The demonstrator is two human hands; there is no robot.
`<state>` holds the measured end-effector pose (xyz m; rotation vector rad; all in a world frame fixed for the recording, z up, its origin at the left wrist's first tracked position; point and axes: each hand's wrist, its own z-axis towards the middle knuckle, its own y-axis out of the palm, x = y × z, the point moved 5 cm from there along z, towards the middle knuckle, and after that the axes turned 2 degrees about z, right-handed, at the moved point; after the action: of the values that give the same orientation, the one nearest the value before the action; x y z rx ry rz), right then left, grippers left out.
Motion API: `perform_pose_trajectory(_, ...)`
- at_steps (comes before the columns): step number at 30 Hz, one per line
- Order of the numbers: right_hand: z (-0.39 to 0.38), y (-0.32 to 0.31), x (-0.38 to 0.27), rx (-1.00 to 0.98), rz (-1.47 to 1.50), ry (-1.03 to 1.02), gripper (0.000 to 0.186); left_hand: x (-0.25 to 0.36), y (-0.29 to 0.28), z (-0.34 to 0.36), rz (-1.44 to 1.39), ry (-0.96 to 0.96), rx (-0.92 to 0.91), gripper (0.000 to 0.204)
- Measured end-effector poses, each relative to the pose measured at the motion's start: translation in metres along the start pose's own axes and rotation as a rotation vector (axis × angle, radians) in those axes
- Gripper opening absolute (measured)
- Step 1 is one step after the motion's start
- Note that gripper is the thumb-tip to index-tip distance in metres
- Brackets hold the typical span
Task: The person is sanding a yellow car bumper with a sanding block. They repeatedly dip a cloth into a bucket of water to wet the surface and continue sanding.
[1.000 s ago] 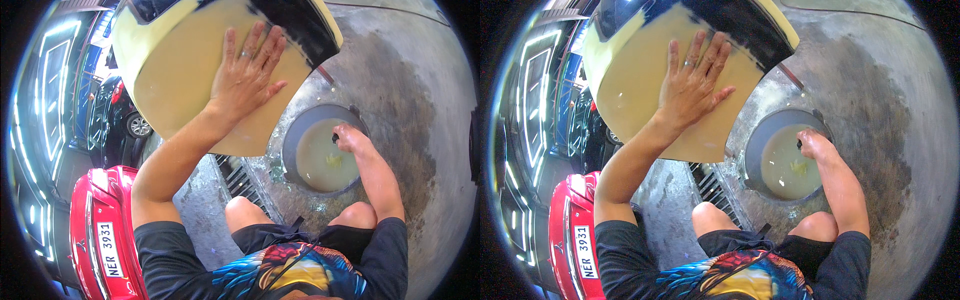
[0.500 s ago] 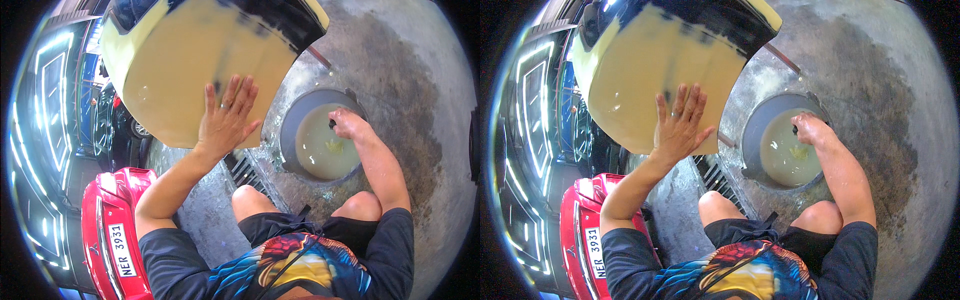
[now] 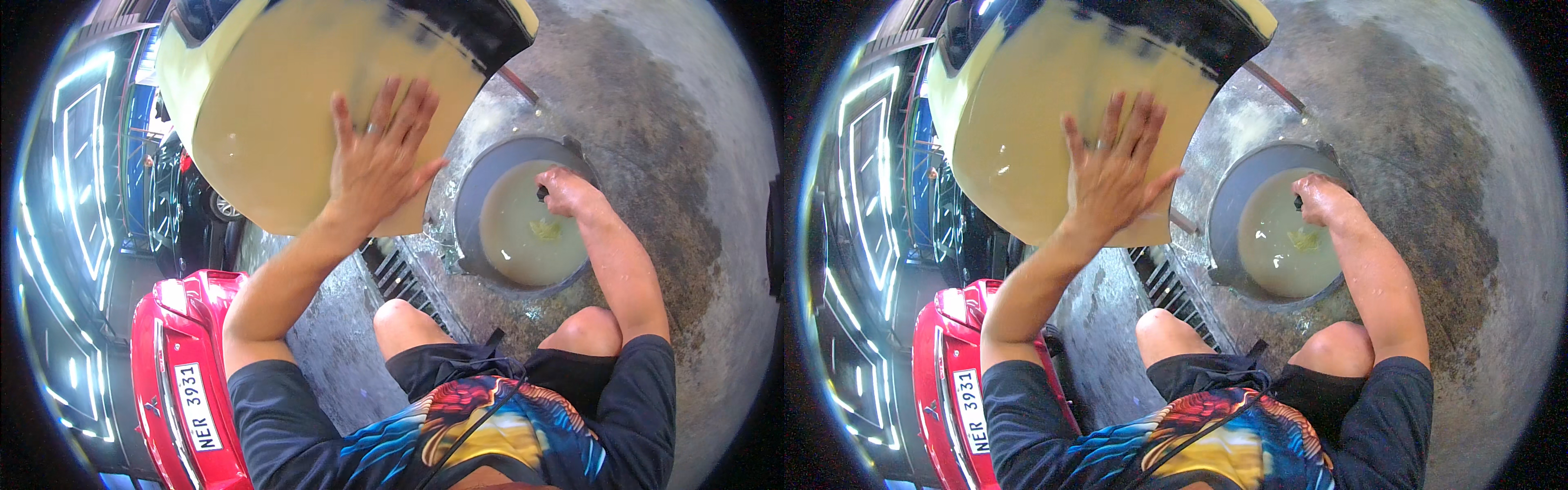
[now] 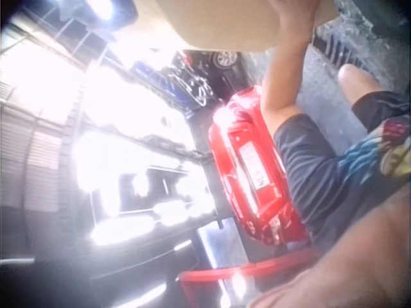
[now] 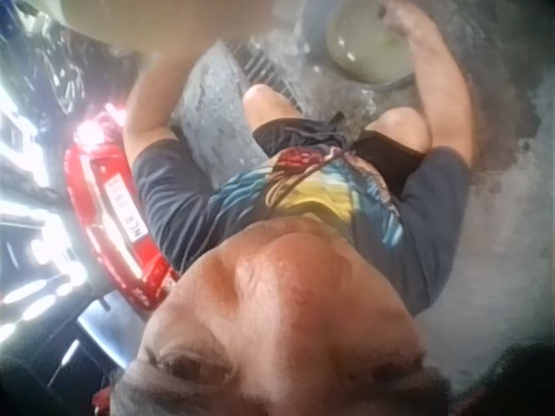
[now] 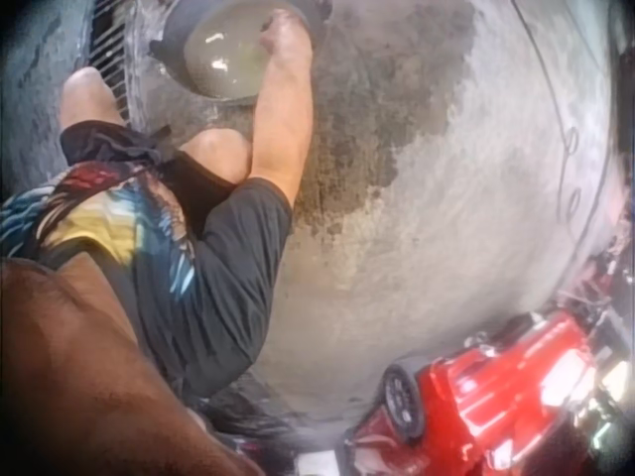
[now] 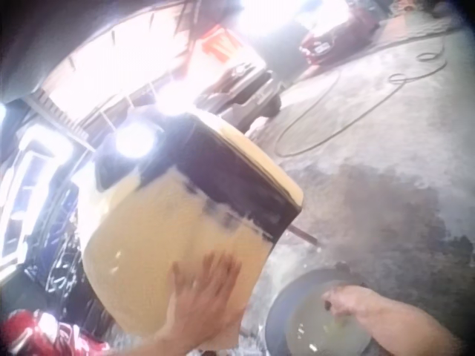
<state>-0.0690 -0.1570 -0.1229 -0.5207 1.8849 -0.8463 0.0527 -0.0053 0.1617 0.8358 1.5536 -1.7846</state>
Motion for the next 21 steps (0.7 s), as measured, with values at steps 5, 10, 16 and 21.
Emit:
perform_pose_trajectory(5, 0.001, -0.001, 0.002, 0.024, -0.002, 0.007, 0.04, 0.001, -0.004, 0.044, 0.026, -0.005, 0.081, 0.095)
perform_pose_trajectory(10, 0.002, -0.002, 0.003, 0.05, 0.021, 0.007, 0.043, -0.003, -0.004, 0.01, 0.008, -0.007, 0.013, 0.094)
perform_pose_trajectory(16, 0.0, -0.002, 0.001, 0.063, 0.016, -0.029, 0.041, 0.0, 0.007, -0.051, 0.015, -0.035, -0.056, 0.098)
perform_pose_trajectory(21, -0.003, 0.0, 0.0, 0.024, 0.03, -0.017, 0.037, 0.009, 0.021, -0.09, -0.024, -0.064, -0.089, 0.1)
